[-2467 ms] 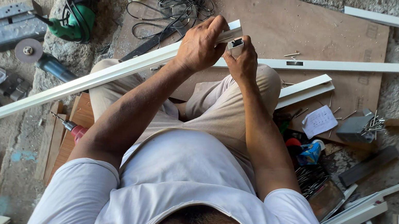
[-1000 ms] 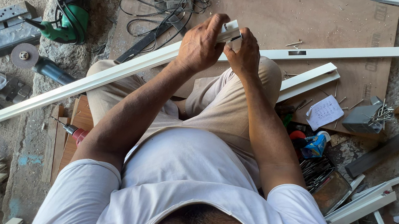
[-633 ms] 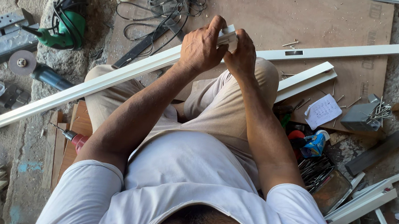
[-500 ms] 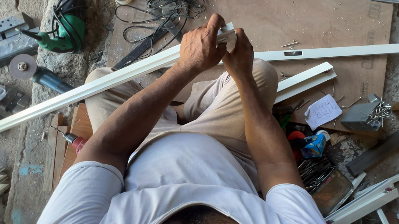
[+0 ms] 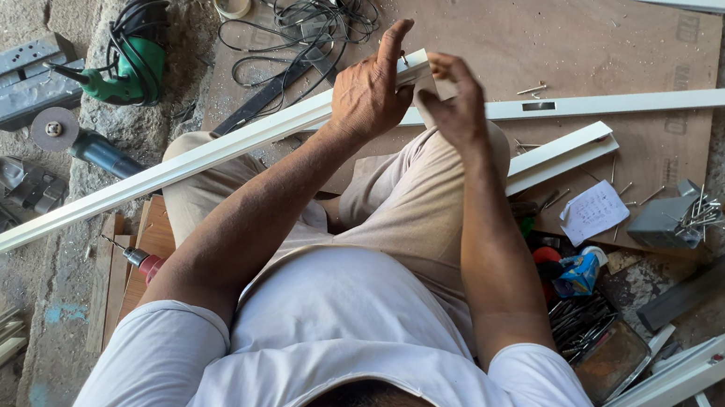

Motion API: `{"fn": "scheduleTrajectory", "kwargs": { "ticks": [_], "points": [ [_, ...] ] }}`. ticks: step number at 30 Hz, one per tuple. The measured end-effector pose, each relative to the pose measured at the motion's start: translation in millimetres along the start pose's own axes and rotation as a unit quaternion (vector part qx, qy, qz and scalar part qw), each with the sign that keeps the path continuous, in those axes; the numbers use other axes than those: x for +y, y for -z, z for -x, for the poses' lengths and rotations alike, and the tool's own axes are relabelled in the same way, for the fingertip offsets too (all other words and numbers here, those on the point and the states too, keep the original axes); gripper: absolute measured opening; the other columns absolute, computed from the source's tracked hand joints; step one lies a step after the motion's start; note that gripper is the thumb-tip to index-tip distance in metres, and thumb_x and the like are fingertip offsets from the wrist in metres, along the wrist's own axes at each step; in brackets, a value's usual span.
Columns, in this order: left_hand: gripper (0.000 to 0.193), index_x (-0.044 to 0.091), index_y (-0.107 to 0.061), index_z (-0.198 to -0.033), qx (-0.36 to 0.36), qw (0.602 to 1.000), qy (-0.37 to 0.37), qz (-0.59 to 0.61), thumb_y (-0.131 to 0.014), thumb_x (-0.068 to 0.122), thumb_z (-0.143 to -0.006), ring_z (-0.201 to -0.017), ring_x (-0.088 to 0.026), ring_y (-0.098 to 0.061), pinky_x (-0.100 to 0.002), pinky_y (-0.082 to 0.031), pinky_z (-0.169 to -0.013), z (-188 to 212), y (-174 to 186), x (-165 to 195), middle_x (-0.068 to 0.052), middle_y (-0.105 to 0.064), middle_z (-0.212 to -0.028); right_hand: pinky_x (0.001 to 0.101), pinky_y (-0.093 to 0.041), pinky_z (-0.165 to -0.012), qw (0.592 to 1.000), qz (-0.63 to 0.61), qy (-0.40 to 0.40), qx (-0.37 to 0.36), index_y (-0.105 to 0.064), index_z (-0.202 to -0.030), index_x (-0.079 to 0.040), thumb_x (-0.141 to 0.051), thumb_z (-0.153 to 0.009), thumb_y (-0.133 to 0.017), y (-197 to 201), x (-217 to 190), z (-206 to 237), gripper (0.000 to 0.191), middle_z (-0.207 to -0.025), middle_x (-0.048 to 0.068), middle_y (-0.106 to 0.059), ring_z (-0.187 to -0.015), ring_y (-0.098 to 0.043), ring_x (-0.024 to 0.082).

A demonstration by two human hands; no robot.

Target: The person assembles a metal frame by joining white aluminum profiles. They use a power drill to drive screws, a hammer to tap components, and pliers to adjust parts. The person also uses a pencil to mark positions and a tape measure to check dimensions.

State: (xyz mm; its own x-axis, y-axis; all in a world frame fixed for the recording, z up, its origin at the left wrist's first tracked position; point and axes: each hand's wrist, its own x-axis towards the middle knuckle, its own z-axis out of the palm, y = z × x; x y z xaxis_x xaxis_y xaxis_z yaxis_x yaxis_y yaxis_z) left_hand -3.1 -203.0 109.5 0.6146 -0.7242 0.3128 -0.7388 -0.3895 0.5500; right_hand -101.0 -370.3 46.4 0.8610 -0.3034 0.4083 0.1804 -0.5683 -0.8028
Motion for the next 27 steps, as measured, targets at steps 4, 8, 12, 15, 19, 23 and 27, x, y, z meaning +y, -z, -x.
{"fn": "scheduleTrajectory", "kwargs": {
  "ticks": [4, 8, 12, 15, 19, 23, 27],
  "points": [
    [0.101, 0.016, -0.012, -0.159, 0.010, 1.000, 0.004, -0.005, -0.073, 0.014, -0.079, -0.081, -0.034, -0.076, -0.045, -0.060, -0.068, 0, -1, -4, -0.016, -0.076, -0.098, 0.0361, -0.060, -0.085, 1.000, 0.002, 0.023, 0.008, -0.068, -0.126, -0.009, -0.039, -0.104, -0.065, 21, -17, -18, 0.038, -0.125, 0.013, -0.069, -0.116, -0.067, 0.023],
    [0.106, 0.014, -0.008, -0.161, 0.004, 1.000, 0.026, -0.013, -0.074, 0.015, -0.078, -0.072, -0.033, -0.074, -0.046, -0.059, -0.063, 1, -2, -5, -0.015, -0.075, -0.085, 0.0388, -0.056, -0.099, 0.978, 0.138, 0.148, -0.048, -0.074, -0.122, -0.007, -0.026, -0.113, -0.067, 19, -40, -45, 0.021, -0.121, 0.010, -0.073, -0.115, -0.068, 0.022],
    [0.111, 0.014, -0.006, -0.161, 0.026, 0.999, 0.030, -0.008, -0.076, 0.016, -0.076, -0.072, -0.035, -0.074, -0.047, -0.058, -0.060, 1, -3, -8, -0.017, -0.075, -0.084, 0.0330, -0.060, -0.084, 0.989, 0.082, 0.061, -0.104, -0.075, -0.100, -0.005, -0.016, -0.101, -0.075, 14, -63, -58, 0.011, -0.100, 0.007, -0.074, -0.093, -0.073, 0.019],
    [0.111, 0.018, -0.007, -0.163, 0.053, 0.999, 0.004, 0.008, -0.076, 0.014, -0.075, -0.072, -0.036, -0.074, -0.047, -0.058, -0.060, 3, -5, -12, -0.017, -0.076, -0.087, 0.0343, -0.060, -0.082, 0.988, 0.068, 0.086, -0.109, -0.074, -0.097, -0.004, -0.010, -0.098, -0.078, 14, -72, -62, 0.008, -0.098, 0.007, -0.073, -0.090, -0.073, 0.021],
    [0.110, 0.020, -0.006, -0.163, 0.018, 0.998, 0.065, -0.020, -0.077, 0.018, -0.079, -0.065, -0.037, -0.071, -0.050, -0.055, -0.057, 1, -15, -16, -0.016, -0.075, -0.079, 0.0363, -0.059, -0.081, 0.987, 0.099, 0.117, -0.043, -0.075, -0.098, -0.002, -0.005, -0.091, -0.078, 10, -68, -58, 0.008, -0.098, 0.009, -0.072, -0.093, -0.072, 0.023],
    [0.108, 0.012, -0.003, -0.162, 0.048, 0.999, -0.009, 0.007, -0.076, 0.016, -0.082, -0.062, -0.029, -0.072, -0.042, -0.056, -0.054, -2, -19, -22, -0.011, -0.074, -0.077, 0.0331, -0.062, -0.084, 0.992, 0.081, 0.070, -0.064, -0.074, -0.095, -0.004, -0.008, -0.096, -0.077, 5, -55, -57, 0.005, -0.098, 0.005, -0.070, -0.091, -0.072, 0.017],
    [0.109, 0.007, -0.001, -0.163, 0.056, 0.998, -0.037, -0.004, -0.075, 0.013, -0.083, -0.062, -0.024, -0.072, -0.037, -0.056, -0.054, -1, -19, -27, -0.007, -0.072, -0.076, 0.0343, -0.060, -0.086, 0.992, 0.082, 0.068, -0.074, -0.075, -0.099, -0.005, -0.009, -0.100, -0.076, 7, -53, -55, 0.005, -0.099, 0.004, -0.070, -0.092, -0.070, 0.018]
  ]
}}
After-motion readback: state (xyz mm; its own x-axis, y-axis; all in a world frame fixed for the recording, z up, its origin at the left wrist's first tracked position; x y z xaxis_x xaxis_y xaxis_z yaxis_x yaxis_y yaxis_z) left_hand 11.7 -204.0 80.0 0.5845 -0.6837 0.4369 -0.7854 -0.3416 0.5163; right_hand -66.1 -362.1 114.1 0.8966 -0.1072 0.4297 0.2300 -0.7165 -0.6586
